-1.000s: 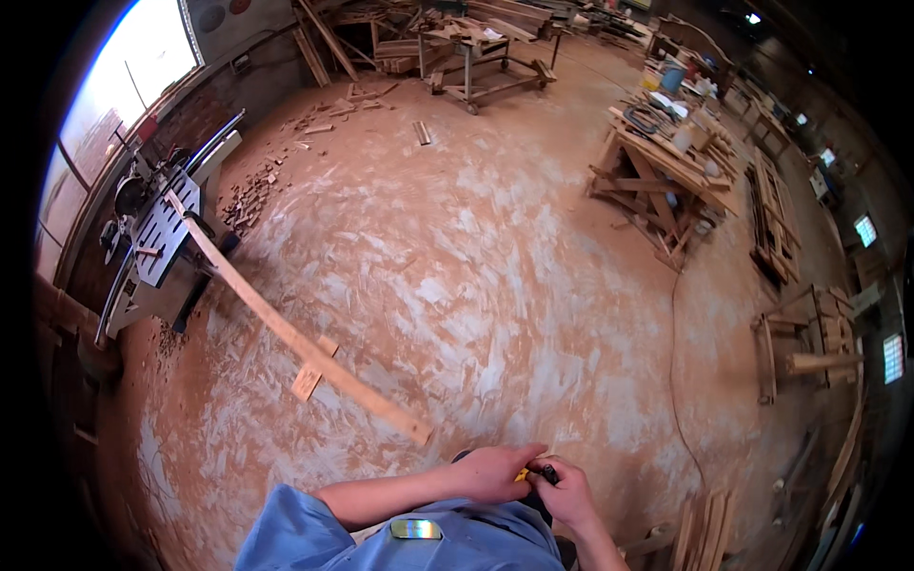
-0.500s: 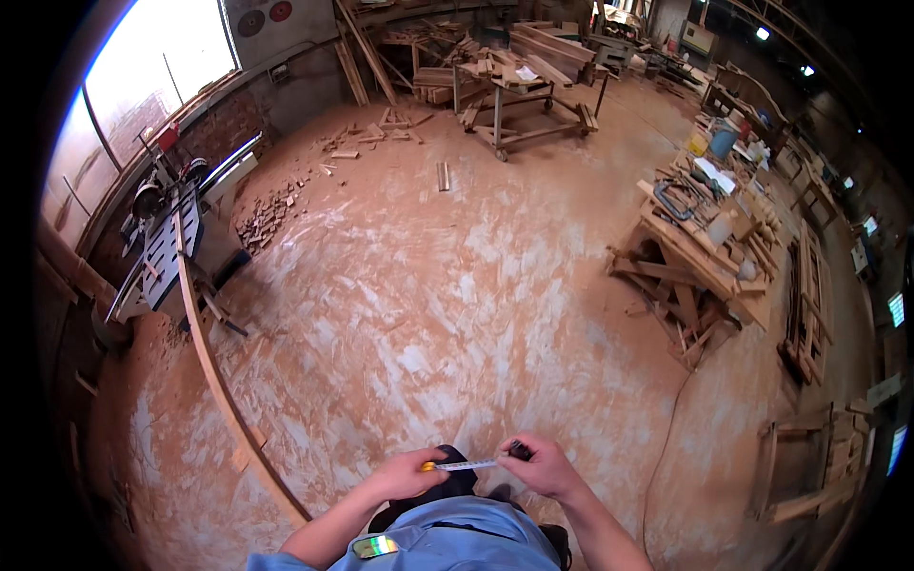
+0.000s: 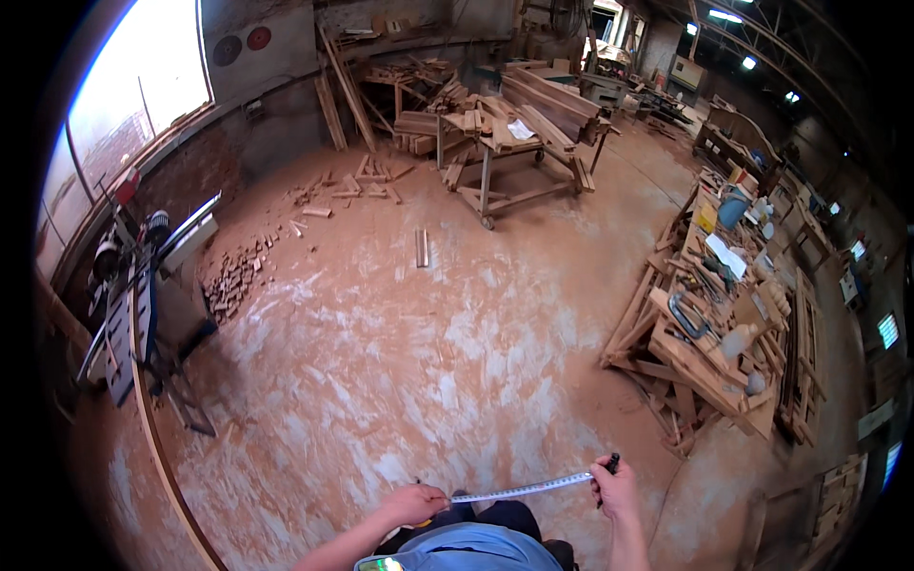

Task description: The person aligns a triangle ruler and a measuring tape against wooden boards, marking measurement lines with a marker.

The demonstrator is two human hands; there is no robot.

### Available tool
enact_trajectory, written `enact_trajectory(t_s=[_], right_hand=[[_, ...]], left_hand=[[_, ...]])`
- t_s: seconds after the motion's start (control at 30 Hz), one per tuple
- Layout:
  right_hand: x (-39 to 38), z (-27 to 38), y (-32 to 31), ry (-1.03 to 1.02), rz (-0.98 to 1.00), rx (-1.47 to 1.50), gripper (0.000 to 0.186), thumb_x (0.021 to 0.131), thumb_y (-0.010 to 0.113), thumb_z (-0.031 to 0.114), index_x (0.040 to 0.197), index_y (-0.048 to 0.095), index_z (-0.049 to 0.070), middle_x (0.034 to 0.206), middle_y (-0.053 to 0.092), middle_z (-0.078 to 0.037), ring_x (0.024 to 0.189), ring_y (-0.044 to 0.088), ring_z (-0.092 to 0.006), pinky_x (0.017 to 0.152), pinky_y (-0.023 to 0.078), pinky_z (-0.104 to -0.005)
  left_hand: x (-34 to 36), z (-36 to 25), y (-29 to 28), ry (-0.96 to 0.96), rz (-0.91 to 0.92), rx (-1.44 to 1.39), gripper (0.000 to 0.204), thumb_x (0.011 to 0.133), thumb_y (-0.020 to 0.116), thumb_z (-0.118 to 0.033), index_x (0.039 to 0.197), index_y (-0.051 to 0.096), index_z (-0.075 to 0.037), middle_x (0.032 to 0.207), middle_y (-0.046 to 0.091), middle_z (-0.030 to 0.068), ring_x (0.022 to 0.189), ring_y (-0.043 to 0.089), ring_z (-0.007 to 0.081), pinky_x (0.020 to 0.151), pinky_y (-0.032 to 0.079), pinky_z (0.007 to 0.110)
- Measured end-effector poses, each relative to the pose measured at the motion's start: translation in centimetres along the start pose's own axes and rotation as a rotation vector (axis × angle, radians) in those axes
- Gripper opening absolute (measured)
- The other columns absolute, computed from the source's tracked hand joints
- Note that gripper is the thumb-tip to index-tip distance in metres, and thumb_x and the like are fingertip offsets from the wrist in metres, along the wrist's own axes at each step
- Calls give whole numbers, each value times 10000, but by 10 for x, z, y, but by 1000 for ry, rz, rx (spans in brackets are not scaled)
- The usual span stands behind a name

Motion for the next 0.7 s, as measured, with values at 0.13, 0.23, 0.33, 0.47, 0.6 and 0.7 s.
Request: enact_trajectory(t_s=[0.13,0.23,0.33,0.47,0.6,0.7], right_hand=[[86,31,19,-54,-102,171,45,984,629,93,1020,602,93,735,614,-42,501,540,-110,369,375,-237],[163,47,44,-21,-84,173,35,986,633,109,993,608,86,750,618,-42,509,540,-106,371,373,-238],[257,58,82,36,-92,17,63,975,639,126,953,611,74,742,614,-41,509,534,-102,375,368,-245],[376,93,175,90,58,-154,120,950,654,177,930,617,64,725,603,-31,504,526,-98,388,368,-251],[469,161,285,45,202,-311,146,942,668,218,972,642,78,730,625,-25,513,534,-98,414,392,-255],[536,207,362,14,276,-356,168,943,674,233,1012,657,81,767,650,-22,541,557,-93,430,408,-256]], left_hand=[[86,10,-83,21,-119,-9,337,974,612,-426,1129,761,-166,1045,749,131,1009,704,329,881,556,397],[159,82,-142,-92,-258,-138,356,951,649,-439,1121,772,-150,954,763,123,903,740,284,809,575,386],[198,203,-185,-395,-347,-219,374,937,660,-415,1069,772,-84,901,769,130,848,753,253,793,581,386],[150,336,-217,-677,-338,-140,358,904,634,-354,938,780,-29,831,761,153,805,742,281,778,579,406],[133,373,-220,-999,-312,-379,351,900,630,-368,923,789,-56,827,761,142,798,736,281,780,576,403],[184,359,-249,-1003,-332,-516,345,906,625,-357,931,782,-51,832,760,146,797,737,284,775,576,410]])
Point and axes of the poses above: each hand's wrist, its own x-axis towards the middle knuckle, its own y-axis out of the palm, z = x × y, the point moved 9 cm from there along x, towards the middle knuckle
